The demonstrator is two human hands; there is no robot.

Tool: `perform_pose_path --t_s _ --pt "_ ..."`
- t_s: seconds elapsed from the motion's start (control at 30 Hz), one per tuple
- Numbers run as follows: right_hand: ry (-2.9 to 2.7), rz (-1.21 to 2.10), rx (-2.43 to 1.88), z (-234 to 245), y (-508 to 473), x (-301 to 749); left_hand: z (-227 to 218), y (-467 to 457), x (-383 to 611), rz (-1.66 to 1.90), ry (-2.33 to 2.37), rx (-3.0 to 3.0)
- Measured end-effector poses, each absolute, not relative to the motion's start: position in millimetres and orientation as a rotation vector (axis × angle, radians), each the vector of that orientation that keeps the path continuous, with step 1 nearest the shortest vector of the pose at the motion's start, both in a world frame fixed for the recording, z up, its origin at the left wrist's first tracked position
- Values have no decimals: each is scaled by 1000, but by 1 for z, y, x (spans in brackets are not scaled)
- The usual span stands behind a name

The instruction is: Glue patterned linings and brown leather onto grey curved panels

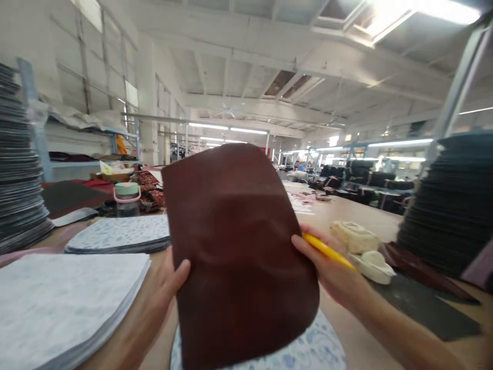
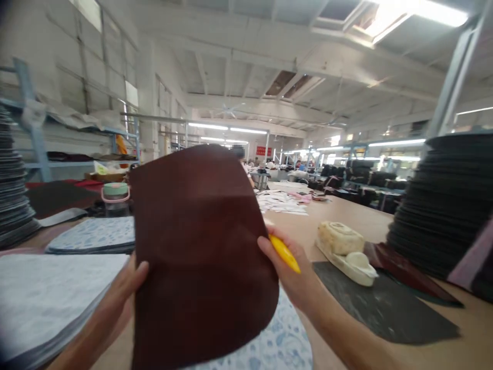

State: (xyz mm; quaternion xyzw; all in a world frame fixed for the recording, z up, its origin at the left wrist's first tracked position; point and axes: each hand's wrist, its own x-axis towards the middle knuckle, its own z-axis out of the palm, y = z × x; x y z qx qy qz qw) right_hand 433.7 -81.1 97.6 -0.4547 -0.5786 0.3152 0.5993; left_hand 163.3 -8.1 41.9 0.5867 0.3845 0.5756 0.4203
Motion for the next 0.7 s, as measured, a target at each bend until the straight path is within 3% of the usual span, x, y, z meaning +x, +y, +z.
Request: perform_pose_path --t_s 0.2,0.37,0.5,0.7 --pt "-922 793 -1076 36 -135 427 75 -46 171 1110 1052 1519" --pt "-791 726 -1017 2 -143 450 68 -27 179 691 914 1422" --pt "-786 635 -1052 -12 -143 470 57 10 184 398 928 1666" --pt "-808 580 -1098 -20 -129 507 52 40 223 595 1195 2246"
